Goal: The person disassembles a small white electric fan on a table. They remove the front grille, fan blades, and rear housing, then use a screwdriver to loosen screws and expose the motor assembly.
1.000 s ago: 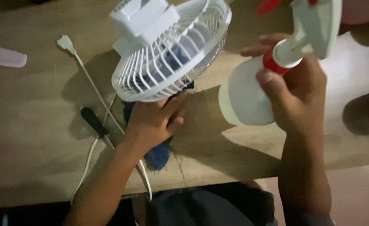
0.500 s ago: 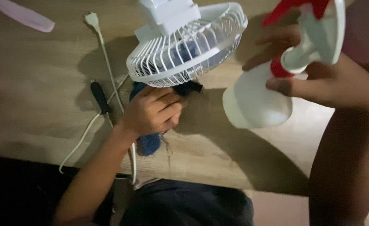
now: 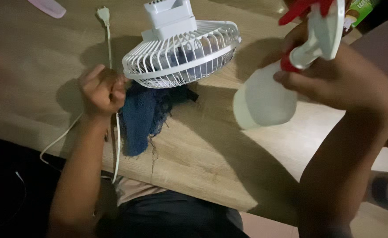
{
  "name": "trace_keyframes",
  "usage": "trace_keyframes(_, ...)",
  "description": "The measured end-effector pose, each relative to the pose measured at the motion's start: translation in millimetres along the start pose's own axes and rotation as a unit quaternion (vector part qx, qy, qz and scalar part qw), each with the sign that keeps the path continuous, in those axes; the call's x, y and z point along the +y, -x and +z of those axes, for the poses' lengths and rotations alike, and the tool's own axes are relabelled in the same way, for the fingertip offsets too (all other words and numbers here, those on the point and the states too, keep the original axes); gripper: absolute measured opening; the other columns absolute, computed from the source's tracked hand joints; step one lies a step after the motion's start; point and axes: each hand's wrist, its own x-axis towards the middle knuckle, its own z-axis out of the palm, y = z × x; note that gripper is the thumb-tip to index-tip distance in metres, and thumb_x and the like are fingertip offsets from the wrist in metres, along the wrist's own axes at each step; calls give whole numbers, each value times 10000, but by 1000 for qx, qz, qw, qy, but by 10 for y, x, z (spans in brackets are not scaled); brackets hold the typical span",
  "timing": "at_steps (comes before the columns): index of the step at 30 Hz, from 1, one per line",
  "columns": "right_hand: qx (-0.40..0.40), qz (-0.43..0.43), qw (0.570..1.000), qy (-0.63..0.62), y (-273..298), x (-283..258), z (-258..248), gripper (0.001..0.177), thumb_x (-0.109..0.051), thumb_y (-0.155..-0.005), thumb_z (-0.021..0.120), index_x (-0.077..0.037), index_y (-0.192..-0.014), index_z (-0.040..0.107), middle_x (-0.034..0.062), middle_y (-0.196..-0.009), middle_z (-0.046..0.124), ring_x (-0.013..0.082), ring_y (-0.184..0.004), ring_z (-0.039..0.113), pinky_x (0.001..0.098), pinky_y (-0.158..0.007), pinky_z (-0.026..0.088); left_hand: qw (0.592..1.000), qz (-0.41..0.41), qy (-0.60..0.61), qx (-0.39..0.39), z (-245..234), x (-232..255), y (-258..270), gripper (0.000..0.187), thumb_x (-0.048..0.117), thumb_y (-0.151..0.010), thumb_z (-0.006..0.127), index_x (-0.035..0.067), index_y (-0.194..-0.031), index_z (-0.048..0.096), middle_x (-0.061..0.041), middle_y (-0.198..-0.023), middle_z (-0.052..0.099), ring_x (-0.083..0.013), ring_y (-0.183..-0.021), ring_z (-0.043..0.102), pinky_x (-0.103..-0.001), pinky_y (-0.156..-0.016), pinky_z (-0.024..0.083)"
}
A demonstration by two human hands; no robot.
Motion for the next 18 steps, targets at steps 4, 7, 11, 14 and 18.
trace_keyframes(4,60,56,996,17,46,28,-20,456,-104,-874,766,18,-1252,543,205,-1152,666,324,-1096,692,438,-915,588,999,-20,5,24,-32,-1,0,411,266,-1118,501,7,-823,625,-109,-693,586,-257,-614,539,-416,-551,438)
trace_keyframes(7,97,73,991,58,173,-121,-95,505,-112,-886,747,32,-1312,517,205,-1173,656,324,-1110,680,442,-936,568,998,-42,16,38,-61,2,-50,304,274,-1094,511,19,-934,555,-128,-753,557,-264,-640,554,-396,-570,461)
trace_keyframes(11,9,151,981,122,335,-609,-111,564,-245,-897,714,-35,-1372,494,179,-1208,658,315,-1114,681,433,-941,565,993,-20,103,57,-123,137,-17,302,301,-1160,527,27,-1286,533,-173,-1037,649,-274,-813,675,-380,-718,550)
trace_keyframes(14,-117,206,952,195,86,-1025,37,613,-345,-904,689,-84,-1417,478,159,-1234,659,308,-1117,681,426,-944,562,989,-59,128,43,-131,189,-181,440,388,-1062,526,57,-1353,532,-151,-1086,650,-269,-902,678,-403,-799,557)
trace_keyframes(18,-318,307,868,227,-117,-1432,506,681,-479,-915,656,-151,-1478,455,132,-1269,661,298,-1120,682,417,-949,559,994,-70,78,-23,-163,241,-239,478,374,-1115,607,59,-1457,495,-187,-1323,610,-356,-1214,623,-472,-1043,516)
